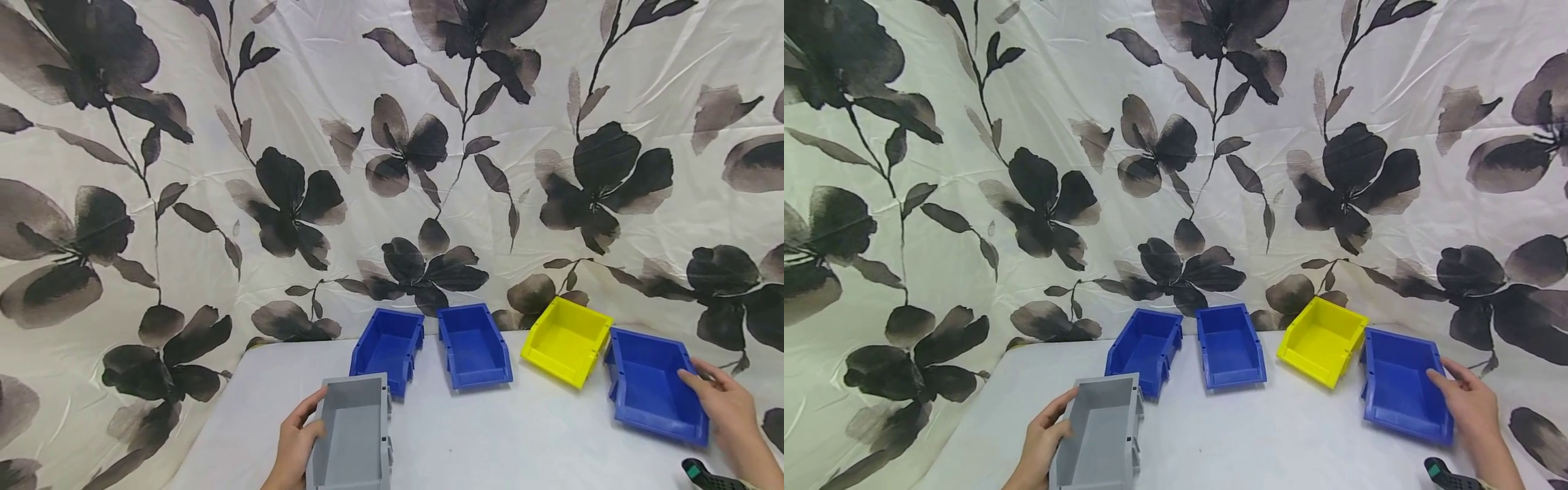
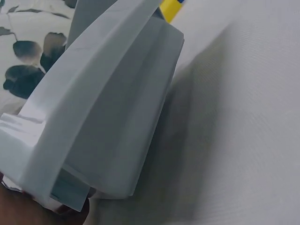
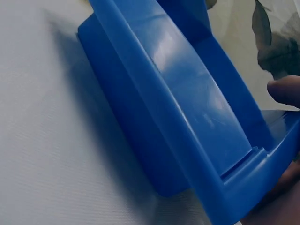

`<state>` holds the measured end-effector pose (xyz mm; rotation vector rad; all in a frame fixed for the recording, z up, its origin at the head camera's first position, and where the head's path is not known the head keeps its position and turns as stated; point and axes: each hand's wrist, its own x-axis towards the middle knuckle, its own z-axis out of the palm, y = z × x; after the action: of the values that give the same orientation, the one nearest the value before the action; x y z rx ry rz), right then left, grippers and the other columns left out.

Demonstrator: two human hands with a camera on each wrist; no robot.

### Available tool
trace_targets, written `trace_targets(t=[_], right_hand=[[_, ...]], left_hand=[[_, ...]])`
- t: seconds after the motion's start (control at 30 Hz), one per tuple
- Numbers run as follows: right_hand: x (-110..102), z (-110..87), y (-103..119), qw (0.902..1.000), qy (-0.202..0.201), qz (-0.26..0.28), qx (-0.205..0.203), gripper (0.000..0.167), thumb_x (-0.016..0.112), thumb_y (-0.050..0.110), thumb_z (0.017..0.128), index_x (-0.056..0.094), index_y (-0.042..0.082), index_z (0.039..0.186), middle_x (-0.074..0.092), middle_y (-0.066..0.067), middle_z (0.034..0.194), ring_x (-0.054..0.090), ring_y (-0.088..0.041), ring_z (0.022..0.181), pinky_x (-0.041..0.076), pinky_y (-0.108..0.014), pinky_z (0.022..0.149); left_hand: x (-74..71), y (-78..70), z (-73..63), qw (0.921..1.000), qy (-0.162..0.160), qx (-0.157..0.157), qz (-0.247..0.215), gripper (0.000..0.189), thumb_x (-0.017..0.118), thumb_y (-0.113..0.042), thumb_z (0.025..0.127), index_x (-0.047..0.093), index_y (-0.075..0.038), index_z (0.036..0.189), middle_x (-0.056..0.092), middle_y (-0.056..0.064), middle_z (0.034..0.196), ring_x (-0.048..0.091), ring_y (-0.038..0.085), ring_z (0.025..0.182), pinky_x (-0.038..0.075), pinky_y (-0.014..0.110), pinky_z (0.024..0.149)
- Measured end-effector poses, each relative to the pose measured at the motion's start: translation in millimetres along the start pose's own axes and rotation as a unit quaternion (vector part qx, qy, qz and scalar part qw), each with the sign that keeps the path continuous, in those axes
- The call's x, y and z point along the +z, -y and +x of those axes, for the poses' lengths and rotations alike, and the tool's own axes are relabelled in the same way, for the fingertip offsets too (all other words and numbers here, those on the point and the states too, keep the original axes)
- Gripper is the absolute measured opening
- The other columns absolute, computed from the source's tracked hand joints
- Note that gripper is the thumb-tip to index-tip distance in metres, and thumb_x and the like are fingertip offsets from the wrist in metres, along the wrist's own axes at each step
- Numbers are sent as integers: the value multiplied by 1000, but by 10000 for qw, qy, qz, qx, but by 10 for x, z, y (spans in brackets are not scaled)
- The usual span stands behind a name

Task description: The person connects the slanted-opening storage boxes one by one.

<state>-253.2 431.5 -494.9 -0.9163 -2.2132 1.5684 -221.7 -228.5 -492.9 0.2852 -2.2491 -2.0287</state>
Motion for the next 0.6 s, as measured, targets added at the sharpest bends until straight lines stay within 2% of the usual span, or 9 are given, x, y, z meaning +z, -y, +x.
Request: trace_targets(t=[0.1,0.13,0.17,0.27,0.3,0.37,0.4,0.5,0.6], right_hand=[[-7,33,1,9995,308,-53,58,74,61,39,92,27,20,155,32,-21,152,38,-41,129,33,-52,103],[-7,38,1,9991,408,-51,79,75,60,38,93,23,18,155,20,-23,156,30,-45,134,30,-55,104],[-11,43,-8,9988,489,-55,85,75,60,36,93,22,18,155,17,-25,156,30,-47,134,33,-56,102],[-15,50,-31,9985,536,-66,-11,74,59,27,92,22,17,155,23,-27,153,58,-30,107,49,-40,85],[-17,47,-44,9986,535,-5,-40,73,59,24,92,23,19,155,33,-27,147,60,-18,94,50,-33,77],[-19,36,-73,9982,541,259,-92,72,59,19,90,26,24,154,50,-15,126,51,1,76,46,-20,63],[-18,27,-86,9970,564,531,-60,70,59,16,90,31,30,153,54,-6,115,44,7,72,45,-17,59],[-11,-13,-116,9915,641,1132,78,64,60,12,89,43,48,139,47,18,96,43,8,74,43,-14,59],[4,-63,-119,9855,656,1543,275,57,62,11,88,51,57,119,49,19,114,44,9,76,43,-12,59]], left_hand=[[19,6,-1,10000,13,3,3,74,50,6,68,51,-8,141,41,24,142,49,36,109,40,40,80],[24,6,-2,10000,1,0,14,74,50,6,68,52,-8,140,41,24,142,49,36,108,40,39,79],[28,10,-3,10000,12,32,13,74,50,6,68,52,-7,140,41,25,141,50,36,107,41,39,79],[42,24,1,10000,47,72,-27,74,50,7,67,53,-6,139,43,25,140,52,35,104,42,38,76],[47,28,3,9999,71,93,-44,74,49,7,66,53,-6,139,44,25,139,53,35,103,43,38,76],[56,38,7,9998,111,127,-42,74,49,8,66,53,-6,138,45,25,138,55,35,101,43,38,75],[58,40,10,9999,109,122,-22,74,50,8,66,54,-6,138,46,24,137,55,34,100,43,38,75],[54,45,15,9998,84,128,127,74,51,7,65,55,-8,137,47,24,136,56,34,101,43,38,77],[42,52,21,9996,58,114,259,74,52,6,64,55,-9,137,46,24,136,54,34,104,42,39,79]])
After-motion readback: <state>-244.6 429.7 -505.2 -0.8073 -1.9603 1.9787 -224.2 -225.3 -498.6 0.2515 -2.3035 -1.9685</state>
